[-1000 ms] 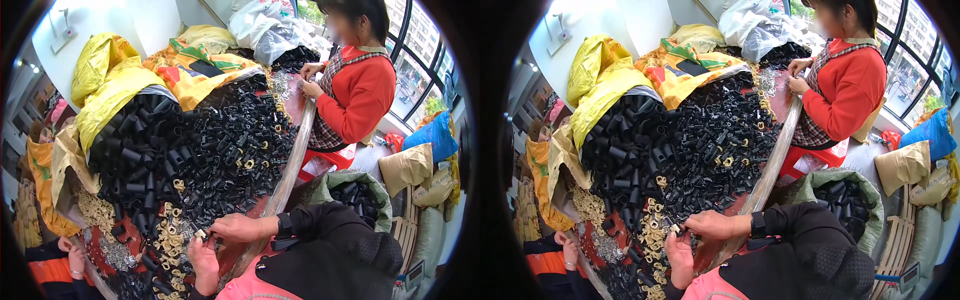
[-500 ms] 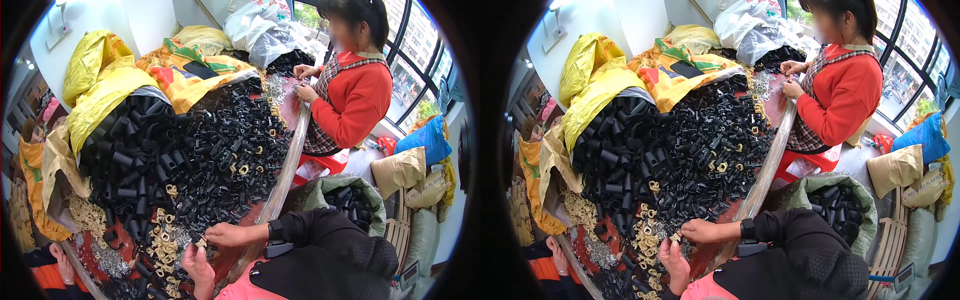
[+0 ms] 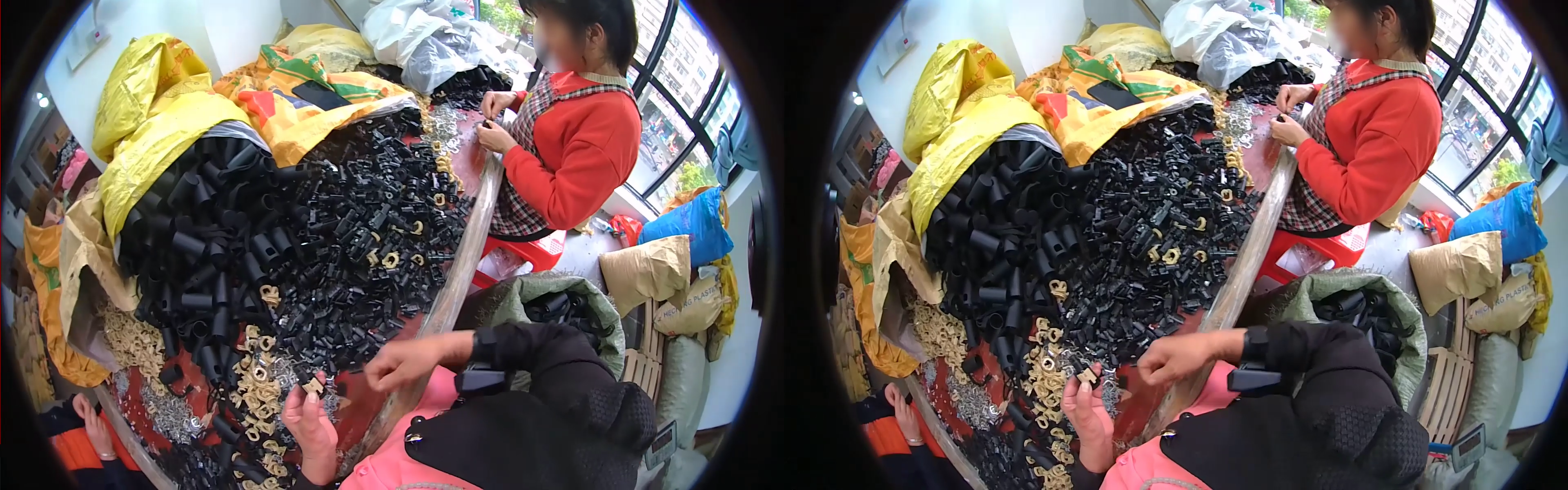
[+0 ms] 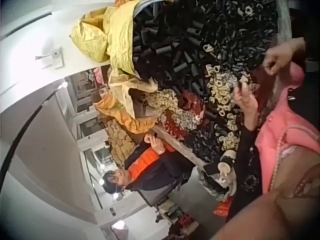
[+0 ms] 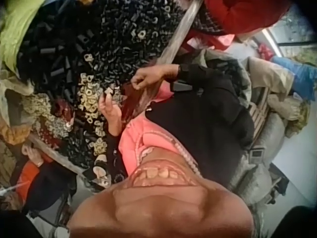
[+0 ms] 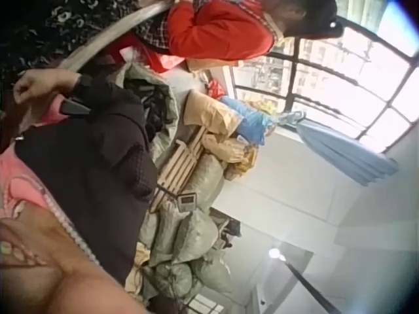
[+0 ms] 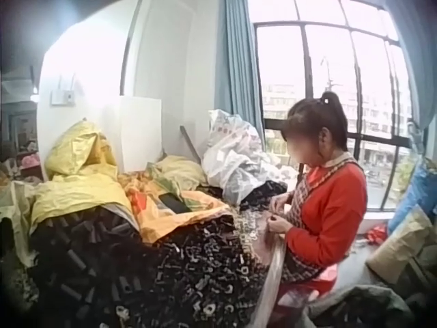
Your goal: The person assembles components by hand, picking up a black plastic housing and a tan clip, fitting the clip into the housing, and then inserting a small metal pin into the assembly.
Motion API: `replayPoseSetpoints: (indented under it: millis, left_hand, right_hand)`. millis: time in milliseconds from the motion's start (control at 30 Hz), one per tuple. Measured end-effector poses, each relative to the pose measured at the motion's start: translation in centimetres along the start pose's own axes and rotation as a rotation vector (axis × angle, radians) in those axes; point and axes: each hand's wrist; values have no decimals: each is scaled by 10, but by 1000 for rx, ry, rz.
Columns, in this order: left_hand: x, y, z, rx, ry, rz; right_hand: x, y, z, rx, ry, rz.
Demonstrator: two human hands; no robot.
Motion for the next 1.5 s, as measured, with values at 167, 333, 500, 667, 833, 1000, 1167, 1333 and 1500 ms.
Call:
replayPoseSetpoints:
  millis: [167,333,500,667,833,1000,1167,1333,1500]
  left_hand:
    - [-1,2,3,38,49,52]
    - [6,-6,1,30,86,61]
    - [8,-9,-2,70,114,64]
    - [11,-5,-6,80,120,23]
    - [12,-1,-3,51,221,1]
    - [13,0,-10,96,274,-11]
    - [8,8,-11,20,256,2]
    - [4,15,1,206,246,-4]
    - [6,21,5,321,277,-42]
  right_hand:
    - [53,27,13,769,-89,375]
    - [22,7,13,577,124,-239]
    - [-26,-8,28,236,64,-359]
    - [-41,-19,25,211,166,-428]
    - [-44,-16,19,168,56,-212]
    - [-46,-18,16,42,42,-130]
    - [-48,-18,19,-448,-116,-32]
    - [-52,-19,12,-757,-241,-186]
    - [-57,-27,1,-765,-249,-290]
Point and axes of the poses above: each hand's wrist, its own x-axis away from the middle knuckle, its own y-axis out of the back of the hand, z = x × y, and after that the axes turned 14 degrees about x, right-handed
